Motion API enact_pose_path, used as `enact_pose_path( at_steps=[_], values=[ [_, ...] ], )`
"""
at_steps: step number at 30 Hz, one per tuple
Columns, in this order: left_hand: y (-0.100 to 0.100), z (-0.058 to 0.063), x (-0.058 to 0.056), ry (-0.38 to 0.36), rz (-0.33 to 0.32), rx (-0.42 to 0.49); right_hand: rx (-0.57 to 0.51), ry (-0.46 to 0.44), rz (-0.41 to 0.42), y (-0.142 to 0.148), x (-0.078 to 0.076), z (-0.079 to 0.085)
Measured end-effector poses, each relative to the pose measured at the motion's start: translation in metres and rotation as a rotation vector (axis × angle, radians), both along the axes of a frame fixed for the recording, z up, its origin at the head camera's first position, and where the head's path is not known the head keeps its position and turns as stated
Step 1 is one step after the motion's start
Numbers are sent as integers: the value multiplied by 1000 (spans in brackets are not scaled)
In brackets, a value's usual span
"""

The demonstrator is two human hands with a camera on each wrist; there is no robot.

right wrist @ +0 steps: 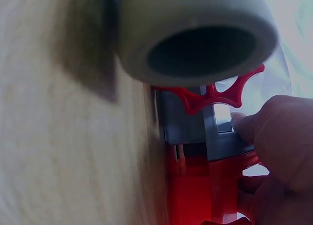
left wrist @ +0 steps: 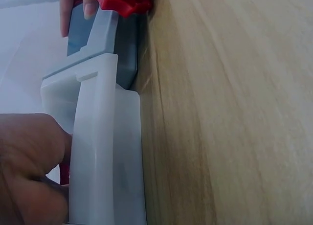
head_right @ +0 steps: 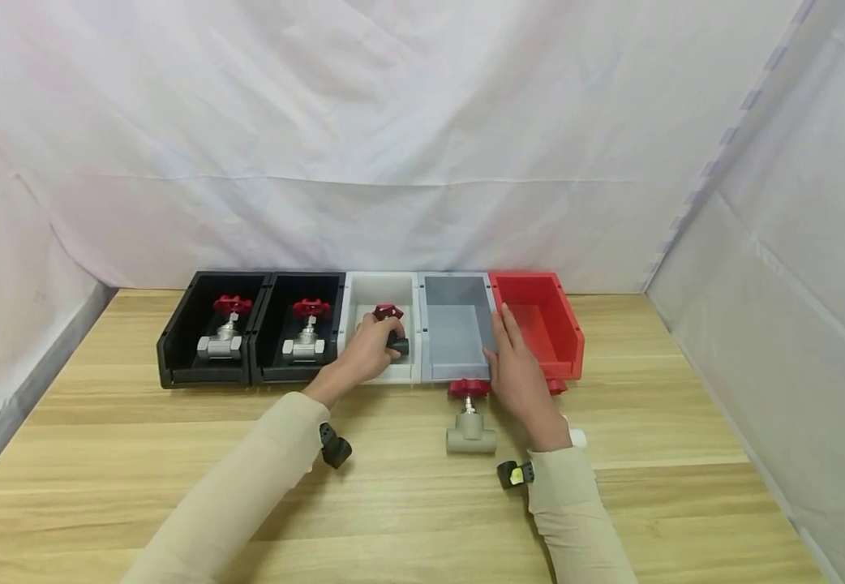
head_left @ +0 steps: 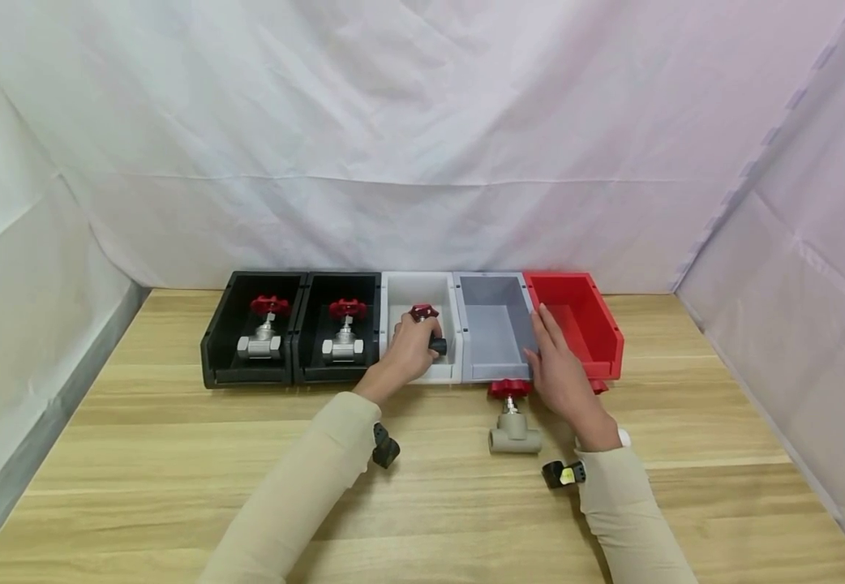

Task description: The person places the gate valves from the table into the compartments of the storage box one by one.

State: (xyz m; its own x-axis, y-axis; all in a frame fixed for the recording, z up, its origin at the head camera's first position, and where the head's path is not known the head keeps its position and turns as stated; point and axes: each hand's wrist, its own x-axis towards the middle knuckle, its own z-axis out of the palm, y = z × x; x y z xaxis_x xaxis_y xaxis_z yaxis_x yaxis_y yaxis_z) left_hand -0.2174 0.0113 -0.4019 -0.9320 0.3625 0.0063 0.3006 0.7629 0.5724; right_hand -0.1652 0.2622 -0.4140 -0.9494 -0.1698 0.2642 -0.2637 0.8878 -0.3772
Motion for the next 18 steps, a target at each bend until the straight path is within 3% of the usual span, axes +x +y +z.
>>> enact_pose_path(
  at_steps=[7,18],
  values=[
    [1,-2,-1,-12,7,-6,3,-19,-9,-2,1,1],
    [1,-3,-4,51,-27,-62,4,-18,-9,-1,0,0]
  ],
)
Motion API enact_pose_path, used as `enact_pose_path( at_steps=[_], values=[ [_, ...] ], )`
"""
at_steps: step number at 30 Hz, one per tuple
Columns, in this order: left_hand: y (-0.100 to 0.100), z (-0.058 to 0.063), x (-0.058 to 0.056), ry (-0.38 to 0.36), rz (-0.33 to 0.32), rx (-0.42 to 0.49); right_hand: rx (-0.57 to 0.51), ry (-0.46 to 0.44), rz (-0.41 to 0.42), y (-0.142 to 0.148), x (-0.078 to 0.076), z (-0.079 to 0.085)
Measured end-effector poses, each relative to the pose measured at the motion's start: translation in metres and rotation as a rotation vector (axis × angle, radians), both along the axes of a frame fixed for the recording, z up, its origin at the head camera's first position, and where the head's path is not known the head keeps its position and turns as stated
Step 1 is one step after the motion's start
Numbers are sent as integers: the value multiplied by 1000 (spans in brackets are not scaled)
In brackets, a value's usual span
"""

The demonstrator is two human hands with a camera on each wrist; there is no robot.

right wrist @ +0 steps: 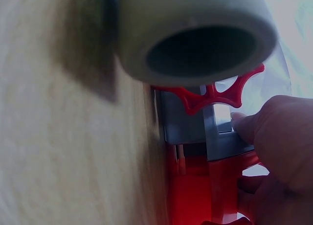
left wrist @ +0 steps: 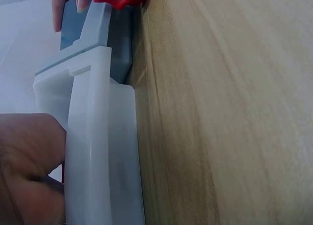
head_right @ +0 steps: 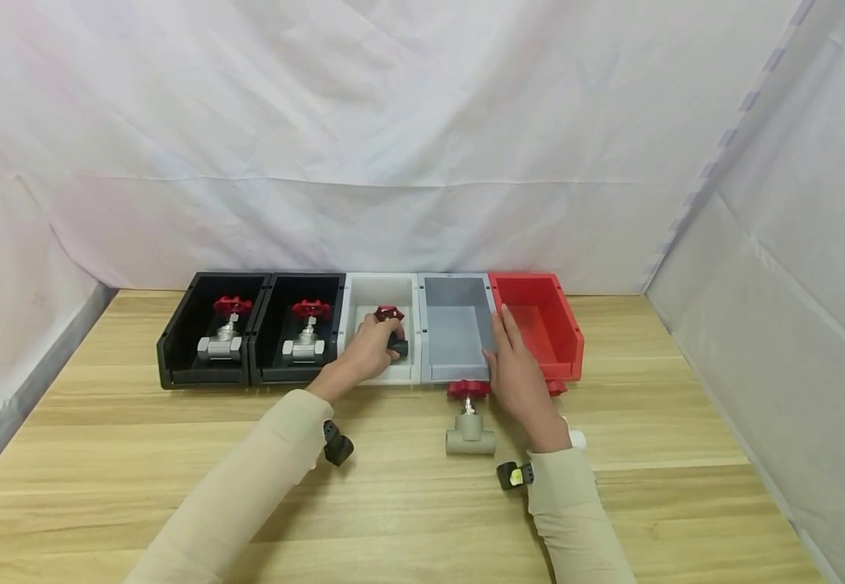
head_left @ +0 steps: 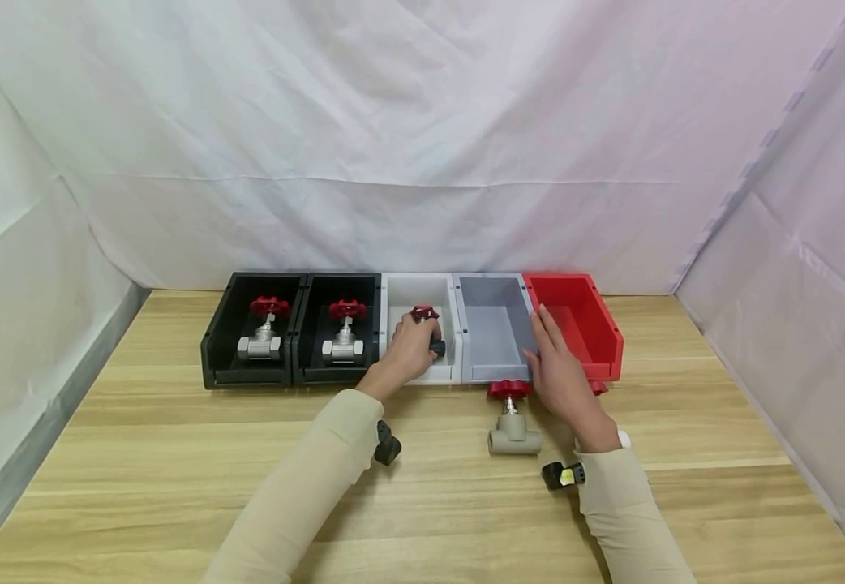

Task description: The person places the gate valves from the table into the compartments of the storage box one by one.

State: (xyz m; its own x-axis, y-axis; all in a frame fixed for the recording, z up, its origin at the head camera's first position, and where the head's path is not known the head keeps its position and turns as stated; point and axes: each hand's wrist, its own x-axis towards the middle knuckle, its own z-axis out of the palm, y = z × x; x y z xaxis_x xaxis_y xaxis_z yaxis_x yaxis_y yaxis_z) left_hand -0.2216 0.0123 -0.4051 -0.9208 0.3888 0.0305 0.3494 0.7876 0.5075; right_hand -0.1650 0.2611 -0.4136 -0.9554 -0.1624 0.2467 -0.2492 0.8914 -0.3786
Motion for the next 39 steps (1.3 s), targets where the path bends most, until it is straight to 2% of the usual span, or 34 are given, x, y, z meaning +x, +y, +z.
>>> enact_pose_path(
  at_steps=[21,27,31,39],
  values=[
    [4,5,4,-6,34,-114,-6,10,7,0,1,0],
    [5,7,7,46,27,-169,-2,16,8,1,1,-1],
    [5,12,10,102,19,-204,-1,35,22,1,0,-1],
    [-3,35,21,105,4,-136,4,39,26,2,0,-2]
  ],
)
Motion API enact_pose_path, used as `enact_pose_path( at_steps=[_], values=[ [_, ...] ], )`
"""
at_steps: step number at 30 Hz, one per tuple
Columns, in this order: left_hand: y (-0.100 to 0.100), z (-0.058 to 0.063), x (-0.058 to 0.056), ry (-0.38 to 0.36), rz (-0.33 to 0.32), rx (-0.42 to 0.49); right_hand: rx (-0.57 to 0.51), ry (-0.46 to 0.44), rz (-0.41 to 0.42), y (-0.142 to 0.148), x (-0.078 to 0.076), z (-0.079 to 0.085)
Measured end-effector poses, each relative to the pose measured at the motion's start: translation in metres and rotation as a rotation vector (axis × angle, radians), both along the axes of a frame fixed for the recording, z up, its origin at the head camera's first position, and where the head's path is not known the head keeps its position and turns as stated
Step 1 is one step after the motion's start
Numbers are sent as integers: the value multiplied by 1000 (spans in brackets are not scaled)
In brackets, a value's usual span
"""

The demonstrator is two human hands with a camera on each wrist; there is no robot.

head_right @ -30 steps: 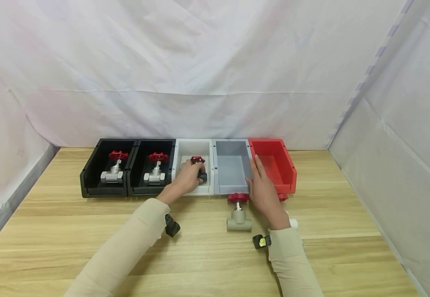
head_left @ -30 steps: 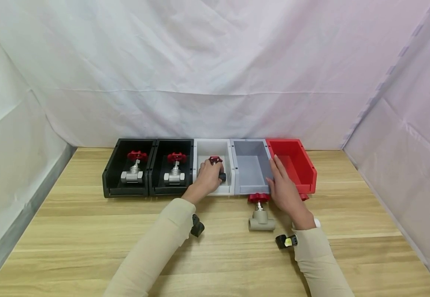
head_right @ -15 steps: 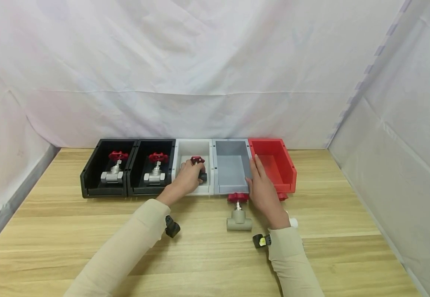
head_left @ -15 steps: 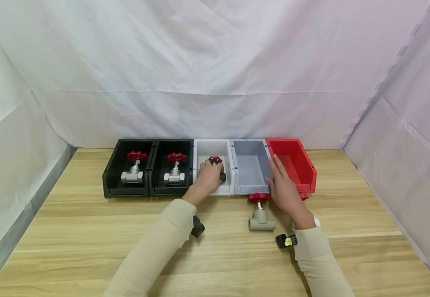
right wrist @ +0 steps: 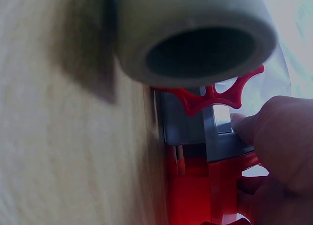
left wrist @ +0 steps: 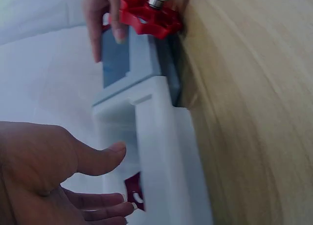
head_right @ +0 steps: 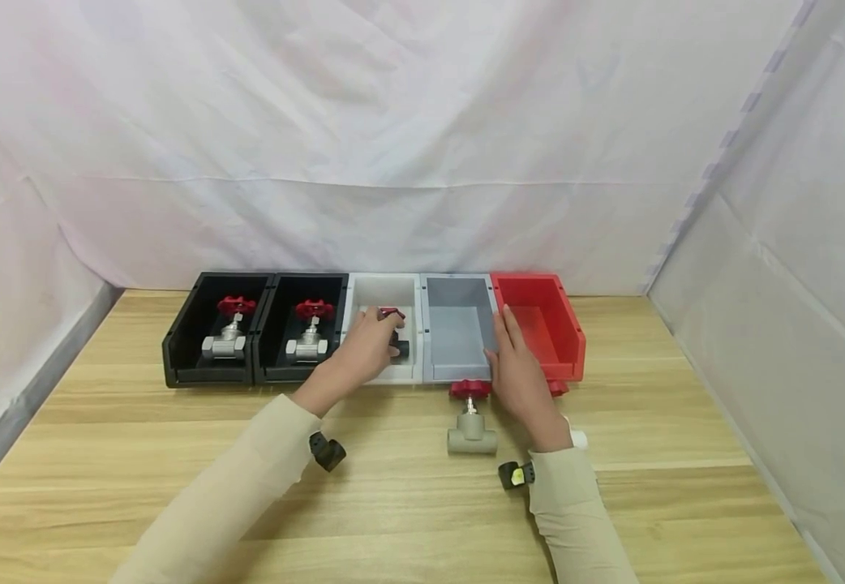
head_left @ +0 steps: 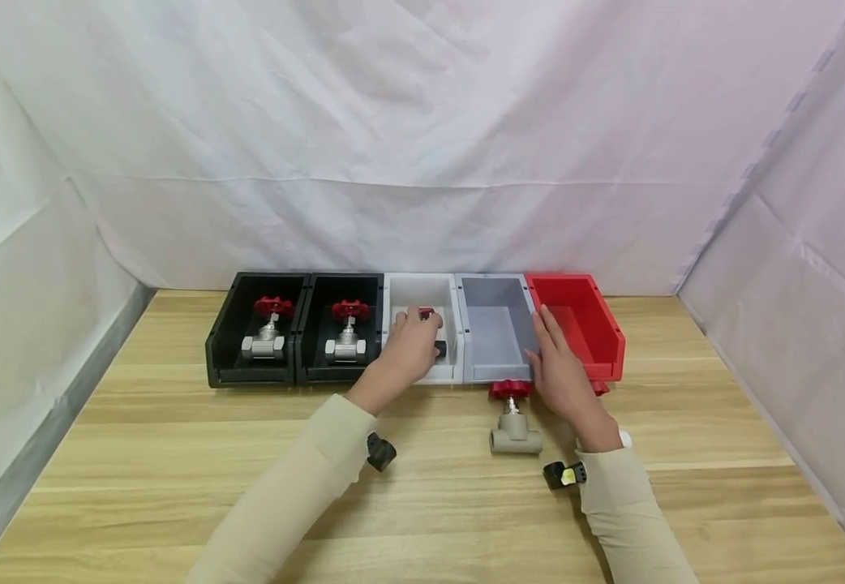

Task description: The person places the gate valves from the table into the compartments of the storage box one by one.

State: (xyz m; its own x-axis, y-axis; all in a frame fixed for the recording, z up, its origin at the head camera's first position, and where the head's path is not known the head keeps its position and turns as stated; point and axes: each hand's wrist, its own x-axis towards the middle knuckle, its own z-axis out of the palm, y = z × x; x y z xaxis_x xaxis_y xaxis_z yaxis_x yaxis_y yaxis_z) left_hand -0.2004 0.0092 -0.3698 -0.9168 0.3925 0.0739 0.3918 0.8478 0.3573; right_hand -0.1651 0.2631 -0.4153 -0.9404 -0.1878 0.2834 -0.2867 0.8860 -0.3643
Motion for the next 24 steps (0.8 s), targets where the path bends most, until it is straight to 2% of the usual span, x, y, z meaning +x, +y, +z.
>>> enact_pose_path(
  at_steps=[4,9,12,15,24],
  values=[
    [-13,12,7,41,-14,53,-1,3,-1,-1,0,0],
    [-40,16,15,162,-61,132,1,7,-4,-1,0,1],
    [-57,10,20,234,-94,171,7,7,-4,-1,1,1],
    [-69,2,24,269,-102,195,13,4,-11,0,1,1],
    [-83,-21,33,292,-45,188,14,6,-16,-1,0,-1]
  ],
)
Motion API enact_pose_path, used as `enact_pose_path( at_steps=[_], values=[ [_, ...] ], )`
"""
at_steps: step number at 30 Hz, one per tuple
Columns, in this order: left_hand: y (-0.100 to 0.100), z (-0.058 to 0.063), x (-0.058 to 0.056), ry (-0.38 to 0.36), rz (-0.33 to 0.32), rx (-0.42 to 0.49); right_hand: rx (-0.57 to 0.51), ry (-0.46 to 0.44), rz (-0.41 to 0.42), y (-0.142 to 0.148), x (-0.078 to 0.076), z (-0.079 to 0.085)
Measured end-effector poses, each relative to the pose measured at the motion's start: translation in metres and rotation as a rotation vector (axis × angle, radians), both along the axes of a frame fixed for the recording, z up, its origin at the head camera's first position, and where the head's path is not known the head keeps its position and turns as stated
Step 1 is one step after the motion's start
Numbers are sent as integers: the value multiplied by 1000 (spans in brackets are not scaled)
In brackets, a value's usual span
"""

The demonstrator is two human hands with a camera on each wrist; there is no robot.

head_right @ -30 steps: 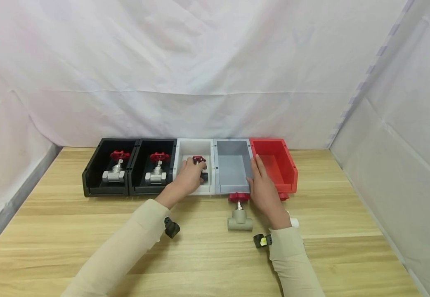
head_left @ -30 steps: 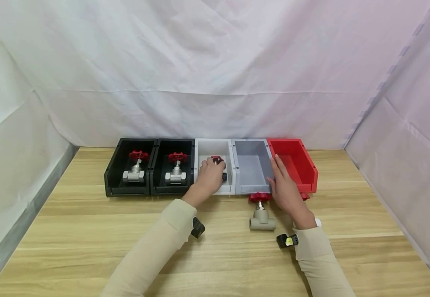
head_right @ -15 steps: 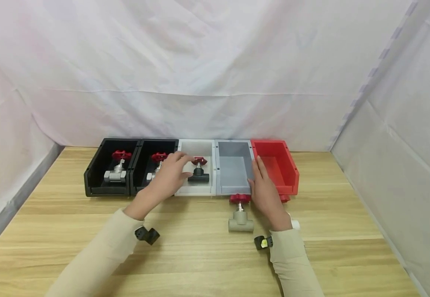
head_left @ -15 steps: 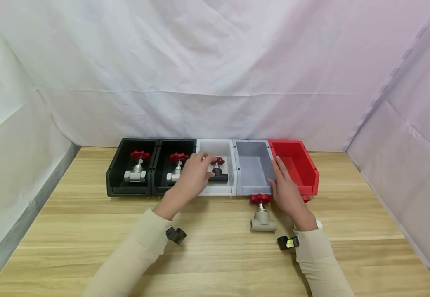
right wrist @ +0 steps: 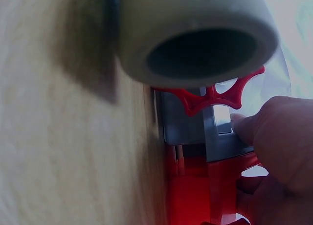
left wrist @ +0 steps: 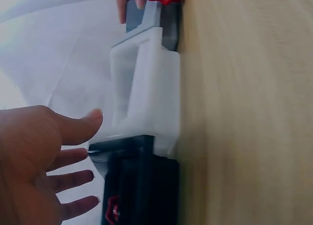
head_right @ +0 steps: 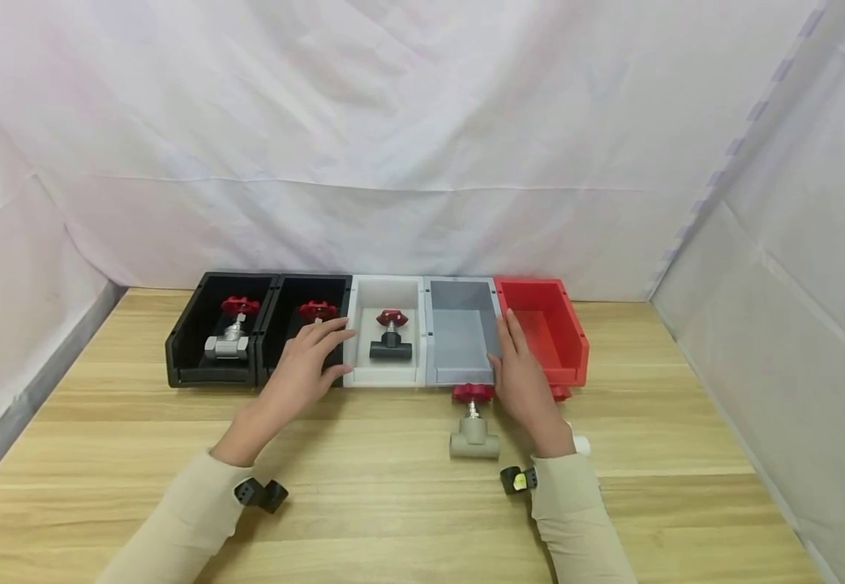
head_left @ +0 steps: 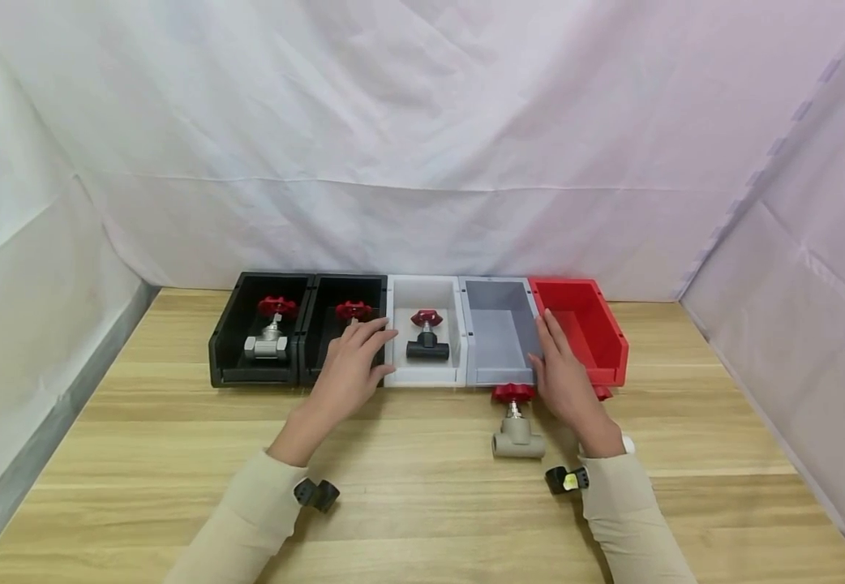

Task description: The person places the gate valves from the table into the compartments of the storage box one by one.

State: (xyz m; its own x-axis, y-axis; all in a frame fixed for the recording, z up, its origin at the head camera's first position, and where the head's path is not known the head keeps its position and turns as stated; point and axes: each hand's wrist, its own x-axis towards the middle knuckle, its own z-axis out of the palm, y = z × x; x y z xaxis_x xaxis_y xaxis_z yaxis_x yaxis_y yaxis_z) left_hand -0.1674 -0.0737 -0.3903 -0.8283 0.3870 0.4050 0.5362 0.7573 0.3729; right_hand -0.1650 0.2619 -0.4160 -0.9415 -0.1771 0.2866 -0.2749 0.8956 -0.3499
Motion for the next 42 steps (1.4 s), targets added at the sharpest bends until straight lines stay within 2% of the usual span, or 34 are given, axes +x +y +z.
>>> enact_pose_path(
  at_steps=[5,12,17,30,37,42],
  values=[
    [-4,-9,2,-8,-2,53,4,-2,7,-2,1,0],
    [-6,-19,0,1,-59,138,18,9,21,-3,0,2],
    [-7,-23,2,-3,-75,161,20,15,29,-5,1,1],
    [-7,-24,5,37,-15,76,22,-29,9,-8,6,10],
    [-7,-25,3,59,0,65,-23,11,-38,-8,12,21],
    [-2,-28,0,62,-3,62,-44,55,-38,-4,16,27]
  ],
)
